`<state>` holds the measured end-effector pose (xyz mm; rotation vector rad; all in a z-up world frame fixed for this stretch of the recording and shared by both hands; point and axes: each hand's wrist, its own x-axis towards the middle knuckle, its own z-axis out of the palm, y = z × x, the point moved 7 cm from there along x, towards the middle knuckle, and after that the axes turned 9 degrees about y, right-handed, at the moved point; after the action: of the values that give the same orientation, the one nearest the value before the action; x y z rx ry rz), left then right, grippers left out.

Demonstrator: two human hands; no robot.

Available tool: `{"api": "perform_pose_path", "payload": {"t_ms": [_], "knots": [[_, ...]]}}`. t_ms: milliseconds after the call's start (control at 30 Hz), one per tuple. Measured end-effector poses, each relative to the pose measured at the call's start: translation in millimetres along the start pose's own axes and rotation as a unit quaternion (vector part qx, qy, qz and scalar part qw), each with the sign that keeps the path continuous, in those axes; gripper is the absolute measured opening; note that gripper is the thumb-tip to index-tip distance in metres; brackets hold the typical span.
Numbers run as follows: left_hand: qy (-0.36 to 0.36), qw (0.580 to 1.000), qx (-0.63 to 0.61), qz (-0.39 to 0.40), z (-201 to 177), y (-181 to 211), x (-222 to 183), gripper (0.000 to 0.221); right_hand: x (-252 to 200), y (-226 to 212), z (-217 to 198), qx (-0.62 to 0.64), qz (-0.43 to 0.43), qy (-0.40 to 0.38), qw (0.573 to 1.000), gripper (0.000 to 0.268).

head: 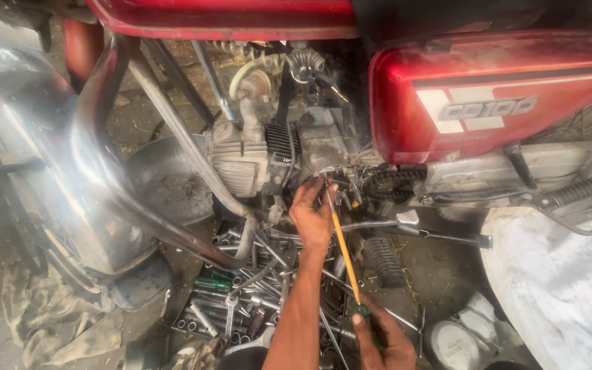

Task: Repairing and adjusting components of a motorcycle engine using hand tools.

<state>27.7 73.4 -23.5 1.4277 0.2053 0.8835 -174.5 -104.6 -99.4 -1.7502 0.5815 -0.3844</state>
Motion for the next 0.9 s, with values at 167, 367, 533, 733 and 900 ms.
{"api": "perform_pose_path", "payload": {"t_ms": [167,367,533,733,900], "knots": [[0.001,1.0,0.013,0.013,0,2,0,0.034,3,-2,4,0.123,-0.036,-0.029,0.991,0.042],[0.001,1.0,0.017,0.024,2,2,0,0.034,0,-6,11,0.109,0.093,-0.052,0.988,0.046],[-0.001,0.999,0.007,0.032,1,2,-1,0.034,-1,-13,13,0.13,0.149,-0.087,0.976,0.051],[-0.004,0.999,0.021,0.033,3,1,-4,0.035,-14,-35,18,0.179,0.266,-0.123,0.939,0.054],[0.001,0.998,0.012,0.065,3,0,-3,0.035,-12,-7,33,0.401,0.368,-0.208,0.813,0.048]]}}
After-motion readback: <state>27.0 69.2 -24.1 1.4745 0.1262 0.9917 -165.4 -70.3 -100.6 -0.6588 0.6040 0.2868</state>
